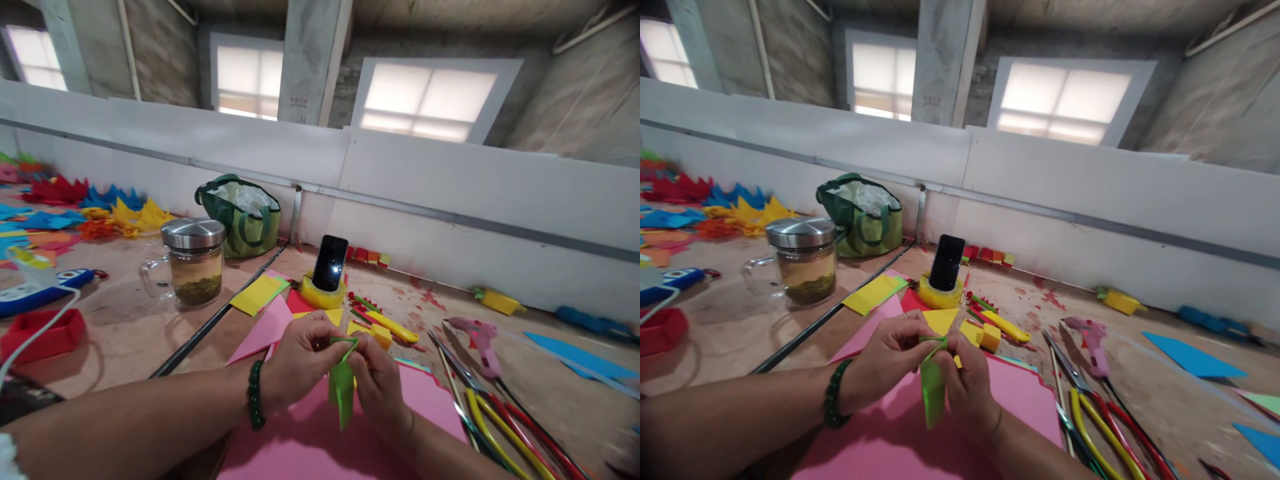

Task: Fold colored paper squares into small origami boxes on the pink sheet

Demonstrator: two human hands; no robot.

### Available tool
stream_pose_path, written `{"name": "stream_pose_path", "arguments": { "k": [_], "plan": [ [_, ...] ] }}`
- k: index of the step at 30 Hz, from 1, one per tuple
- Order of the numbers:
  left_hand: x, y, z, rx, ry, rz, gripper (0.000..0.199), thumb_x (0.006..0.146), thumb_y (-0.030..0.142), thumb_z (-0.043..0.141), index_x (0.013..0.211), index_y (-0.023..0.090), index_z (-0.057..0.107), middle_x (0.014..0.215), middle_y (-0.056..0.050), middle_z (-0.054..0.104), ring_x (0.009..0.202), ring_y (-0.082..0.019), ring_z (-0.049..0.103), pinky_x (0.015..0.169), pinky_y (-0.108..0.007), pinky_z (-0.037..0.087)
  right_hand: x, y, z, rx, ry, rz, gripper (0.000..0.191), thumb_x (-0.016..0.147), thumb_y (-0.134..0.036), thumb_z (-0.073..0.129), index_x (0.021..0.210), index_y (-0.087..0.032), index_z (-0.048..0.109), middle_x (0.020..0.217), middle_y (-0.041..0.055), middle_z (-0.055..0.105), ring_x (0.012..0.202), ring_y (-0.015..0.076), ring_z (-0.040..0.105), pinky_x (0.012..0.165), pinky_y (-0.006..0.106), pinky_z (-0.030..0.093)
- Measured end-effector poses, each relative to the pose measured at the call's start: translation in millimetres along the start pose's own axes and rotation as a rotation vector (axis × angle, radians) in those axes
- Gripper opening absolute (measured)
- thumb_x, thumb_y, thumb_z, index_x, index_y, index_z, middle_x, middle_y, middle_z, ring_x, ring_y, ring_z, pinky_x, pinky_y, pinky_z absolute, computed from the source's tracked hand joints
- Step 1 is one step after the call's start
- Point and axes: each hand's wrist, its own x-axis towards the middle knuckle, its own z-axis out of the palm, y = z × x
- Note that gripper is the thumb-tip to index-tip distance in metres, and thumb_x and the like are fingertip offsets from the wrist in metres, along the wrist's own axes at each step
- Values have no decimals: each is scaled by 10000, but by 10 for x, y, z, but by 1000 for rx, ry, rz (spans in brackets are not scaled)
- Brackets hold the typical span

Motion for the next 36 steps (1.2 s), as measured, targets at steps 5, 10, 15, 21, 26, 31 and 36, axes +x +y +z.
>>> {"name": "stream_pose_path", "arguments": {
  "k": [5, 10, 15, 21, 26, 31, 36],
  "plan": [
    [-17, 52, -22, -97, -97, -53, 282, 805, 382, 654, 777, 113, 730, 643, 1, 506, 575, -93, 460, 507, -202, 368, -15, 53, -12, -22, 22, 107, 254, 947, -294, 467, 722, -202, 540, 592, -40, 516, 499, 95, 451, 453, 200, 380],
    [-17, 65, -24, 22, -79, -19, 163, 753, 262, 710, 837, 131, 758, 659, 3, 504, 591, -90, 437, 523, -201, 358, -8, 92, -22, -31, 53, 131, 265, 933, -332, 492, 719, -195, 564, 612, -19, 551, 533, 110, 485, 491, 222, 417],
    [-12, 27, -16, 13, -102, 0, 207, 844, 293, 630, 803, 139, 761, 658, -16, 525, 626, -110, 488, 559, -211, 416, -24, 68, -5, 9, 29, 187, 289, 950, -338, 464, 715, -196, 554, 576, -17, 565, 490, 109, 487, 452, 221, 418],
    [-13, 7, -26, 27, -109, 22, 235, 863, 300, 613, 778, 142, 765, 627, -18, 519, 612, -111, 493, 546, -204, 438, -49, 54, 12, 132, -6, 257, 272, 952, -344, 465, 735, -200, 540, 585, -22, 597, 465, 93, 505, 427, 194, 400],
    [-20, -42, -20, -32, -96, 10, 202, 848, 311, 633, 887, 170, 773, 674, -23, 525, 643, -118, 515, 556, -206, 470, -57, 76, 11, 143, -14, 227, 255, 959, -316, 455, 746, -201, 535, 613, -21, 597, 484, 90, 501, 438, 193, 397],
    [-28, -4, -26, -61, -132, 23, 248, 870, 348, 598, 933, 179, 768, 706, -38, 538, 677, -129, 518, 577, -215, 483, -71, 97, 4, 130, -12, 204, 261, 968, -342, 427, 781, -202, 542, 606, -26, 571, 471, 96, 487, 440, 208, 407],
    [-23, 50, -40, -27, -139, 58, 264, 893, 334, 561, 992, 181, 752, 748, -49, 555, 705, -139, 524, 599, -227, 475, -41, 70, -25, 33, 4, 95, 273, 977, -307, 406, 786, -195, 566, 615, -18, 554, 508, 104, 487, 480, 218, 426]
  ]
}}
